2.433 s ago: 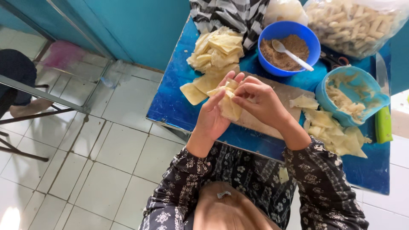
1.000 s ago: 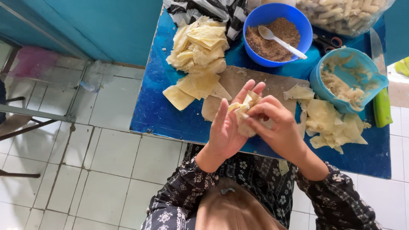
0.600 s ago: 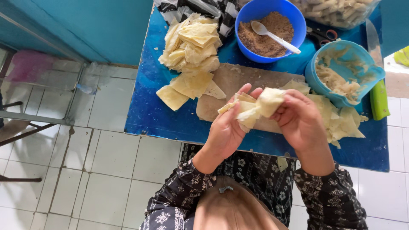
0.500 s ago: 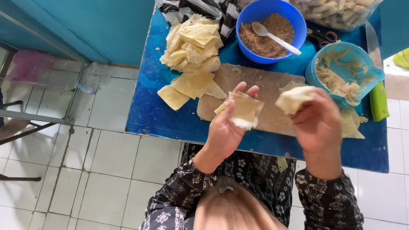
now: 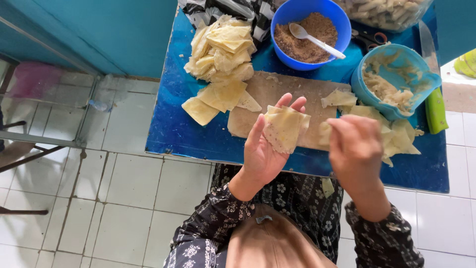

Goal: The person sits at a blue table folding thin square pastry wrappers. They spoon a brown filling from a blue bowl onto a wrapper, fold the wrapper over the filling into a triangle, pinch the edges closed, and set the folded pastry on the board, repeating with more wrappers.

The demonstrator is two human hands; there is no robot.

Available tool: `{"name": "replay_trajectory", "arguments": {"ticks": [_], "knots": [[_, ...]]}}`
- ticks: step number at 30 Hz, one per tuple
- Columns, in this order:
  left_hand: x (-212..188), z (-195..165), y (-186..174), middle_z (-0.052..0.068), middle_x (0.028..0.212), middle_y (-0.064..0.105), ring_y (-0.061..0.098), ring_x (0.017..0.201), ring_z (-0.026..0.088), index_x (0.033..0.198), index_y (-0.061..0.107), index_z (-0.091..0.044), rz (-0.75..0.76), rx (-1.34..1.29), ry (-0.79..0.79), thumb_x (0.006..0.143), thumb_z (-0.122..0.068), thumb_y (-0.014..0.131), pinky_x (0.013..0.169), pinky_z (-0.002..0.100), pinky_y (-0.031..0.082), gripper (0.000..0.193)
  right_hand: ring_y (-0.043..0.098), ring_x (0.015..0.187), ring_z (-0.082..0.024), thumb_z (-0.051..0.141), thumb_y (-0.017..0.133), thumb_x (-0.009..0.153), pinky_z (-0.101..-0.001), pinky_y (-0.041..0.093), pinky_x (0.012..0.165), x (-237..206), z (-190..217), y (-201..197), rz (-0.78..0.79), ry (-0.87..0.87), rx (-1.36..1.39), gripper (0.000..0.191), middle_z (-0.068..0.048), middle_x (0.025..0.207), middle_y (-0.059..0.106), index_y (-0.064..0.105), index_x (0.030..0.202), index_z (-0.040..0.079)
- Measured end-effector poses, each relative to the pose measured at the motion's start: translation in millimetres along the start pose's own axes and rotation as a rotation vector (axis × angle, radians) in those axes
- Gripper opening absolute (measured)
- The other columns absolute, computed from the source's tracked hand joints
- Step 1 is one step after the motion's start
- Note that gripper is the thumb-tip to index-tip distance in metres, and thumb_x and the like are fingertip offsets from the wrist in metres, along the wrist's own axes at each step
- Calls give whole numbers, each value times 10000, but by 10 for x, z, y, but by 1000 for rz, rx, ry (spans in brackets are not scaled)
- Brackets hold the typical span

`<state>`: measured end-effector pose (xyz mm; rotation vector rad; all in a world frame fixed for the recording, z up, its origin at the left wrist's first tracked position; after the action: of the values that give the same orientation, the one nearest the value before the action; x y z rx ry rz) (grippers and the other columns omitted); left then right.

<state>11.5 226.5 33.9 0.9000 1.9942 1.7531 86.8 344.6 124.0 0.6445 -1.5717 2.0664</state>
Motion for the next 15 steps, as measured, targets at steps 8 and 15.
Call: {"name": "replay_trajectory", "arguments": {"ticks": [8, 15], "knots": [[-64, -30, 6, 126, 1695, 309, 356, 1542, 227, 1650, 267, -37, 2, -40, -9, 1121, -517, 359, 1288, 376, 286, 720, 640, 1060, -290, 9, 771, 906, -388, 547, 872, 126, 344, 364, 82, -38, 401, 304, -138, 1208, 644, 700, 1201, 24], [-67, -152, -27, 115, 1640, 400, 439, 1477, 219, 1608, 345, -21, 25, 261, 40, 1103, -313, 527, 1238, 384, 361, 611, 657, 1069, -306, -20, 797, 829, -384, 546, 907, 219, 380, 339, 8, -10, 407, 221, -97, 1137, 676, 709, 1017, 55]]}}
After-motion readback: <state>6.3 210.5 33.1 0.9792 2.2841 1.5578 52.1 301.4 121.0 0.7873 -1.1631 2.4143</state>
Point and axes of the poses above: each hand's wrist, its own x-axis towards the middle knuckle, its own y-axis out of the palm, z = x × y, the point moved 9 cm from there along x, towards the middle knuckle
